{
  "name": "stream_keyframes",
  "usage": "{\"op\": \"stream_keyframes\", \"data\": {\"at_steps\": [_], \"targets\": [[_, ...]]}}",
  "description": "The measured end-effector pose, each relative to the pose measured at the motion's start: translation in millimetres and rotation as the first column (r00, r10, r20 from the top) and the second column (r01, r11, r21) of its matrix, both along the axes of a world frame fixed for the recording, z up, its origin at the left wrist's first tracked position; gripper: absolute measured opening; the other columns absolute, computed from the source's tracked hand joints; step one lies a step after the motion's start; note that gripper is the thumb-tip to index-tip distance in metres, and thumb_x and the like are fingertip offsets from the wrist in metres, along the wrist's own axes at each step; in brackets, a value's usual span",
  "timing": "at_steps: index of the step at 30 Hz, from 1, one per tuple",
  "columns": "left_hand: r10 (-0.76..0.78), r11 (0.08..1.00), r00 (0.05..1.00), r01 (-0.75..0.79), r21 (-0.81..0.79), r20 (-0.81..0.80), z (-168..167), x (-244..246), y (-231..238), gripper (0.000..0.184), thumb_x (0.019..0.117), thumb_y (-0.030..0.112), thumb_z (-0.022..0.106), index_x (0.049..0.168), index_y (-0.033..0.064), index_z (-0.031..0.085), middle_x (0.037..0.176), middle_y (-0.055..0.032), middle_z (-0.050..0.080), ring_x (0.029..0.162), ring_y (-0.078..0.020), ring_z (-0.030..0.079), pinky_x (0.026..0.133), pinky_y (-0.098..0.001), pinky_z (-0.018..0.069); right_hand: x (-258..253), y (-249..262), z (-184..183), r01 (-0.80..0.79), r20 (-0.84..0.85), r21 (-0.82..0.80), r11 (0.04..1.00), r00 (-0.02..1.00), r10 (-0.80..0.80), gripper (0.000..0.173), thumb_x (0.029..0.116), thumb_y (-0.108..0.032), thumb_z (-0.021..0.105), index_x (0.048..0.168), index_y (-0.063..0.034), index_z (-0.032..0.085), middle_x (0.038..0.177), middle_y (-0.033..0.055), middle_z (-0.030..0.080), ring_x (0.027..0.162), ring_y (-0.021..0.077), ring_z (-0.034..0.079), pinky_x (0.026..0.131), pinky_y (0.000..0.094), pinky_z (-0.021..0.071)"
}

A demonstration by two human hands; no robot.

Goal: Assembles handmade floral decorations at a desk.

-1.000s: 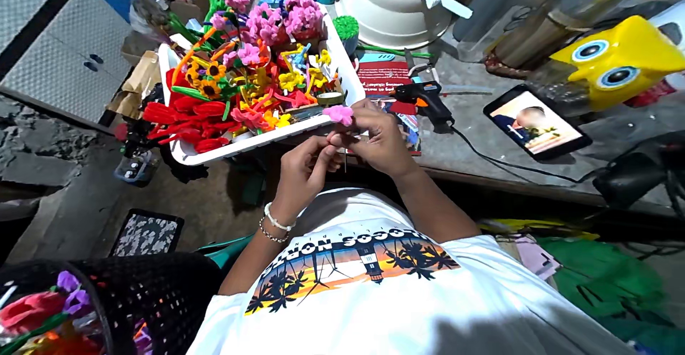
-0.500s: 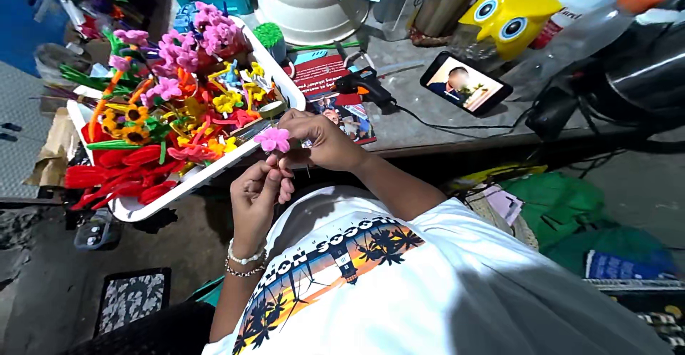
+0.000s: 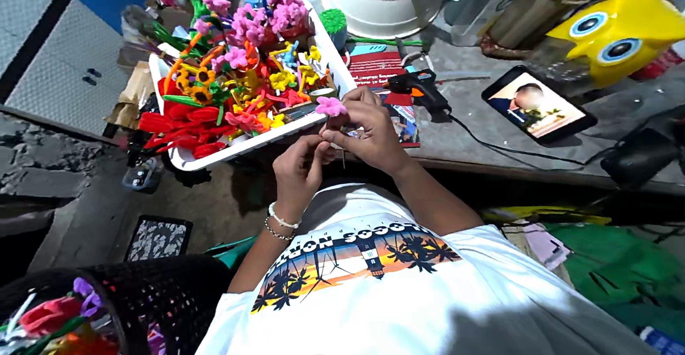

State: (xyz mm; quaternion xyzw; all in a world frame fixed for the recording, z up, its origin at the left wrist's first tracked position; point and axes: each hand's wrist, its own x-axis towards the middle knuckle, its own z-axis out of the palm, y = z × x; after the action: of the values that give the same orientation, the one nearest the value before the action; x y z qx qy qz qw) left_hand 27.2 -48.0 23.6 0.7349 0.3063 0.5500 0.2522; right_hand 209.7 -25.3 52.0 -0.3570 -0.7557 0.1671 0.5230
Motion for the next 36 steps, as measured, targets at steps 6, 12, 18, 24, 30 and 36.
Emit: {"op": "stream_keyframes", "data": {"at_steps": [6,12,18,24,30,36], "targets": [[-0.245,0.878,0.900,0.364,-0.311,0.361,9,-4,-6,0.010,0.1049,0.011,0.057,0.104,0.0060,0.065,0.080,0.0039,0.069,0.064,-0.0018,0.064,0.059,-0.0184,0.0564,0,-3,-3,-0.181,-0.169,-0.149,0.972,0.973,0.155,0.020,0.0913,-0.025,0.076,0.094,-0.0060,0.076,0.098,0.0034,0.071,0.109,0.0172,0.058,0.102,0.0420,0.0404],[-0.317,0.565,0.625,0.728,-0.387,0.713,13,0,-11,0.010,0.1015,0.022,0.064,0.096,0.0148,0.069,0.076,0.0071,0.065,0.061,0.0026,0.056,0.058,-0.0129,0.0466,3,-1,-3,-0.460,-0.354,-0.179,0.870,0.855,0.379,0.015,0.0932,-0.018,0.075,0.097,-0.0040,0.072,0.102,0.0022,0.067,0.107,0.0094,0.061,0.094,0.0248,0.0526],[-0.355,0.343,0.492,0.859,-0.379,0.795,10,-3,-8,0.009,0.0981,0.023,0.068,0.092,0.0166,0.067,0.068,0.0107,0.059,0.058,0.0035,0.052,0.055,-0.0121,0.0416,5,-4,-4,-0.595,-0.484,-0.235,0.768,0.757,0.439,0.010,0.0907,-0.013,0.076,0.100,-0.0097,0.074,0.102,-0.0042,0.070,0.100,0.0033,0.064,0.089,0.0216,0.0542],[-0.353,0.398,0.598,0.792,-0.463,0.720,7,-4,-1,0.012,0.1016,0.020,0.062,0.093,0.0129,0.068,0.071,0.0066,0.063,0.061,0.0005,0.058,0.060,-0.0147,0.0479,11,-4,-4,-0.498,-0.426,-0.308,0.811,0.834,0.351,0.009,0.0889,-0.011,0.076,0.096,-0.0065,0.074,0.101,0.0012,0.070,0.101,0.0081,0.063,0.087,0.0227,0.0533],[-0.006,0.996,1.000,0.006,-0.089,-0.003,-1,3,1,0.015,0.1015,0.005,0.060,0.108,-0.0080,0.064,0.091,-0.0096,0.072,0.077,-0.0111,0.073,0.072,-0.0281,0.0643,5,-5,-3,-0.016,-0.051,-0.164,0.986,0.999,0.007,0.013,0.0864,-0.020,0.078,0.093,-0.0085,0.077,0.096,0.0022,0.070,0.105,0.0186,0.058,0.099,0.0463,0.0385],[-0.105,0.970,0.973,0.146,-0.195,0.206,4,2,-5,0.010,0.1039,0.006,0.056,0.105,-0.0011,0.064,0.084,-0.0008,0.070,0.069,-0.0056,0.068,0.064,-0.0235,0.0615,-2,-7,0,-0.069,-0.067,-0.119,0.990,0.996,0.062,0.009,0.0877,-0.017,0.079,0.093,-0.0098,0.078,0.095,0.0008,0.072,0.106,0.0167,0.060,0.101,0.0454,0.0387]]}}
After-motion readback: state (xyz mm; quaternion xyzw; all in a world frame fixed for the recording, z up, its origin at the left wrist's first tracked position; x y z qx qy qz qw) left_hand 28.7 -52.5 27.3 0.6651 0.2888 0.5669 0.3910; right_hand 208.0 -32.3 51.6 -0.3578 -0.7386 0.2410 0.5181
